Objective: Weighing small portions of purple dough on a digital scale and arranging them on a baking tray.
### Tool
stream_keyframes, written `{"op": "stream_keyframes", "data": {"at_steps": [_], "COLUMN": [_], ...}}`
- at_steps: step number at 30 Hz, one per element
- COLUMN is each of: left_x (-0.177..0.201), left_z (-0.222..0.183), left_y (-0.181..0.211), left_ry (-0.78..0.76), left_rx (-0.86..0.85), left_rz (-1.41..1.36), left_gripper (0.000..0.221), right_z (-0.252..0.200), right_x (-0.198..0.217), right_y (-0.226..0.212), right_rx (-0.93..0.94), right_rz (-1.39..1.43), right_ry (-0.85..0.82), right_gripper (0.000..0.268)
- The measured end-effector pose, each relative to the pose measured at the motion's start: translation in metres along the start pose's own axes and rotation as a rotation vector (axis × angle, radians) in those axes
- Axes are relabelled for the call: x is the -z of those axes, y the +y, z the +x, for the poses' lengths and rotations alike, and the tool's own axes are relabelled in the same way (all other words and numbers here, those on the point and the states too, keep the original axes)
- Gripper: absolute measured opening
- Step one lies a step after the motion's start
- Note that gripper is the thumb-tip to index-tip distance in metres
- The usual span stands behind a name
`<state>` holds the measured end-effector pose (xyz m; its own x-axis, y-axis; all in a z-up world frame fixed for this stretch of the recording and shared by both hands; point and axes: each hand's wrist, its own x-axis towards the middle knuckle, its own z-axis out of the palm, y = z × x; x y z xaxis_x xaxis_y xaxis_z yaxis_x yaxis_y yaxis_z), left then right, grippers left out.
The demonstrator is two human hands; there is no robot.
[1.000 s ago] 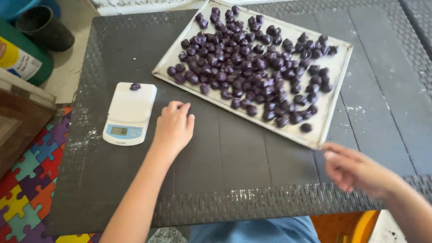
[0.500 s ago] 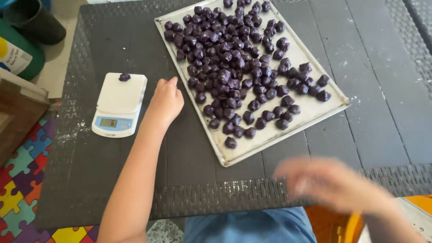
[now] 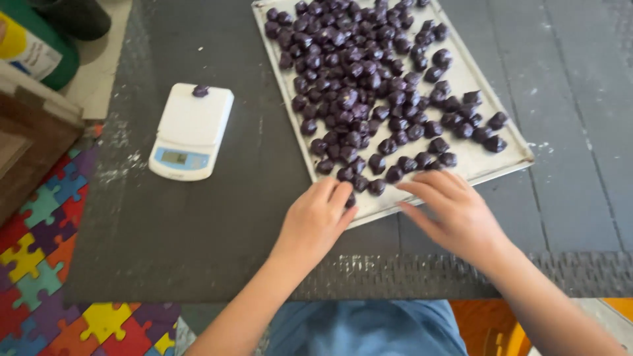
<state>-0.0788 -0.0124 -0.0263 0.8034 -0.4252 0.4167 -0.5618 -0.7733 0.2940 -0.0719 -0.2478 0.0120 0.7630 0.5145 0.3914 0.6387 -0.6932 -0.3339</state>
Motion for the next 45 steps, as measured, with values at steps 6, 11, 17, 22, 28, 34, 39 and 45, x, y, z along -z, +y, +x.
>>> {"op": "stream_keyframes", "data": {"at_steps": [6, 11, 17, 22, 28, 34, 39, 45], "left_x": [0.015, 0.037, 0.021, 0.027, 0.029, 0.038, 0.027, 0.012], "left_z": [-0.009, -0.021, -0.034, -0.032, -0.03, -0.023, -0.041, -0.052], "left_y": [0.002, 0.009, 0.013, 0.016, 0.009, 0.008, 0.0, 0.006], "left_ry": [0.166, 0.123, 0.099, 0.076, 0.037, 0.192, 0.324, 0.415], "left_rx": [0.127, 0.116, 0.087, 0.176, 0.159, 0.474, 0.586, 0.515], "left_rz": [-0.189, -0.429, -0.346, -0.394, -0.381, -1.015, -1.455, -1.494], "left_gripper": [0.026, 0.025, 0.037, 0.038, 0.025, 0.024, 0.025, 0.061], "right_z": [0.014, 0.008, 0.007, 0.016, 0.013, 0.011, -0.033, -0.028], "right_x": [-0.039, -0.025, -0.039, -0.035, -0.049, -0.028, -0.039, -0.041], "right_y": [0.018, -0.009, -0.033, -0.037, -0.026, -0.025, 0.016, -0.023], "right_rx": [0.174, 0.069, 0.07, -0.036, -0.063, -0.331, -0.304, -0.371], "right_rz": [-0.331, -0.131, 0.122, 0.277, 0.262, 0.56, 0.81, 0.967], "right_ry": [0.02, 0.049, -0.096, -0.2, -0.197, 0.012, 0.075, 0.292], "right_gripper": [0.029, 0.028, 0.025, 0.03, 0.031, 0.032, 0.014, 0.062]}}
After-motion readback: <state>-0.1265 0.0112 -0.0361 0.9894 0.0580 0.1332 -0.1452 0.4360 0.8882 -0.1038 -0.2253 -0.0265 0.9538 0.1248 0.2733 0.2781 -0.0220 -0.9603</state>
